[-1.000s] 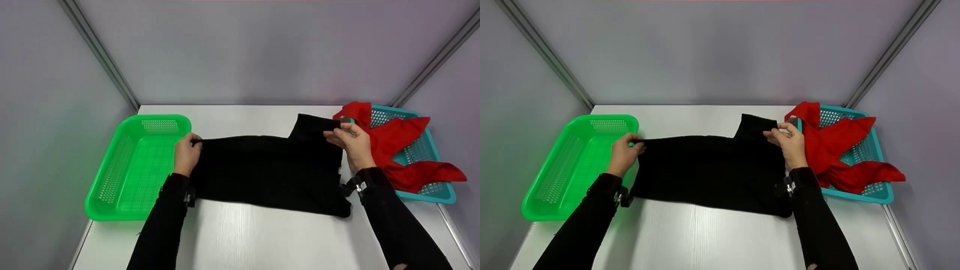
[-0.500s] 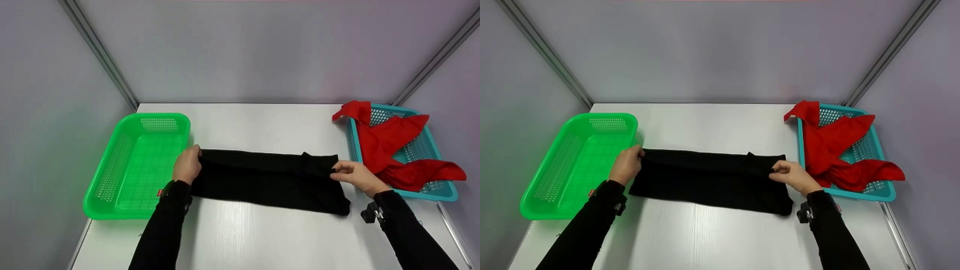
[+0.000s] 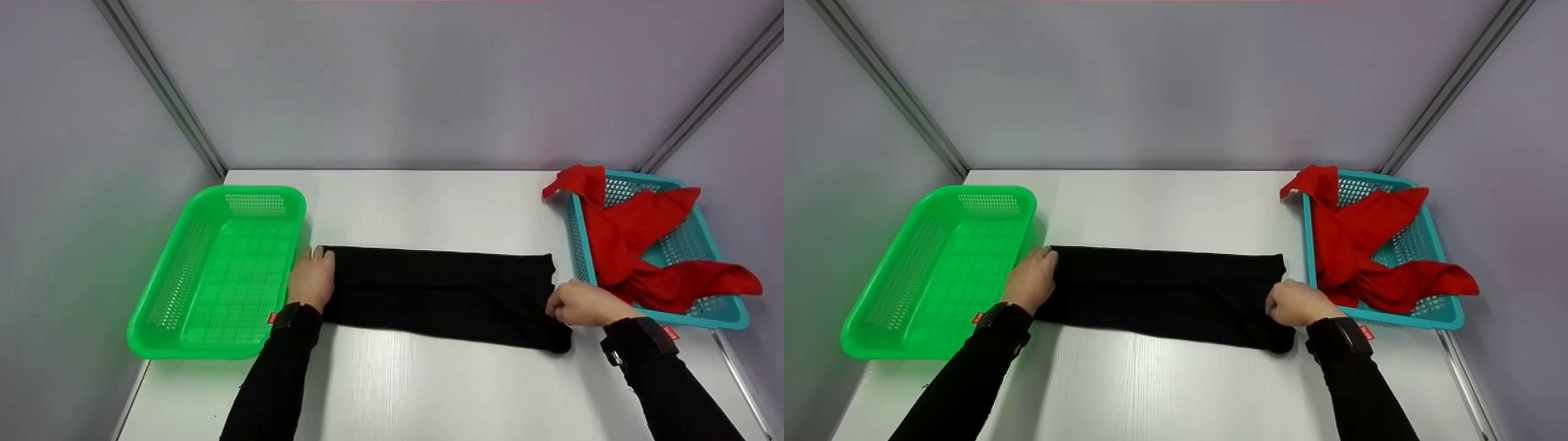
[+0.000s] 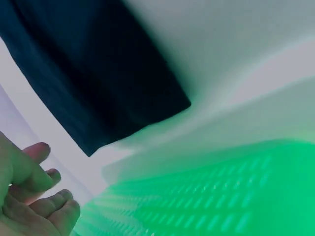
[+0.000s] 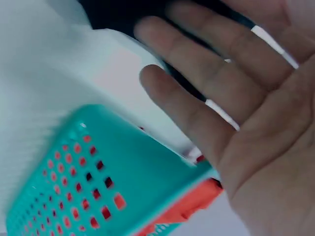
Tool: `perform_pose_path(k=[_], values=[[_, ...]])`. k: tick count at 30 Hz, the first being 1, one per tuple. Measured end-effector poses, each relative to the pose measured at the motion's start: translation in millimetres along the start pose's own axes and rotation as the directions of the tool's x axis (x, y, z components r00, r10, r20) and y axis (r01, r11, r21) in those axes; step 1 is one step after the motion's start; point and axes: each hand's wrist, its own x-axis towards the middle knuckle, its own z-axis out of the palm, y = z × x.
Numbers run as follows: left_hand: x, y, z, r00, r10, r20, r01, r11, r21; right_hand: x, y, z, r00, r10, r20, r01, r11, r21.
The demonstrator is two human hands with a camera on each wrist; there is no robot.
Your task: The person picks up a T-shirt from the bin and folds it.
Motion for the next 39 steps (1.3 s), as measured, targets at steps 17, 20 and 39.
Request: perform_pose_path(k=[17, 20, 39], values=[[-32.6, 9.8, 19.0, 0.926, 0.142, 0.350, -0.057, 0.969, -0.240, 35, -14, 58, 0.975, 0.099, -0.199, 0.051, 0.771, 0.634], [-33.7, 8.9, 22.3, 0.933, 0.152, 0.327, -0.077, 0.970, -0.233, 34, -16, 62, 0.972, 0.070, -0.223, 0.087, 0.777, 0.623], [-48.5, 17.4, 28.7, 0.886, 0.301, 0.353, -0.239, 0.949, -0.207, 61, -42, 93, 0.942, 0.252, -0.222, -0.270, 0.961, -0.057]])
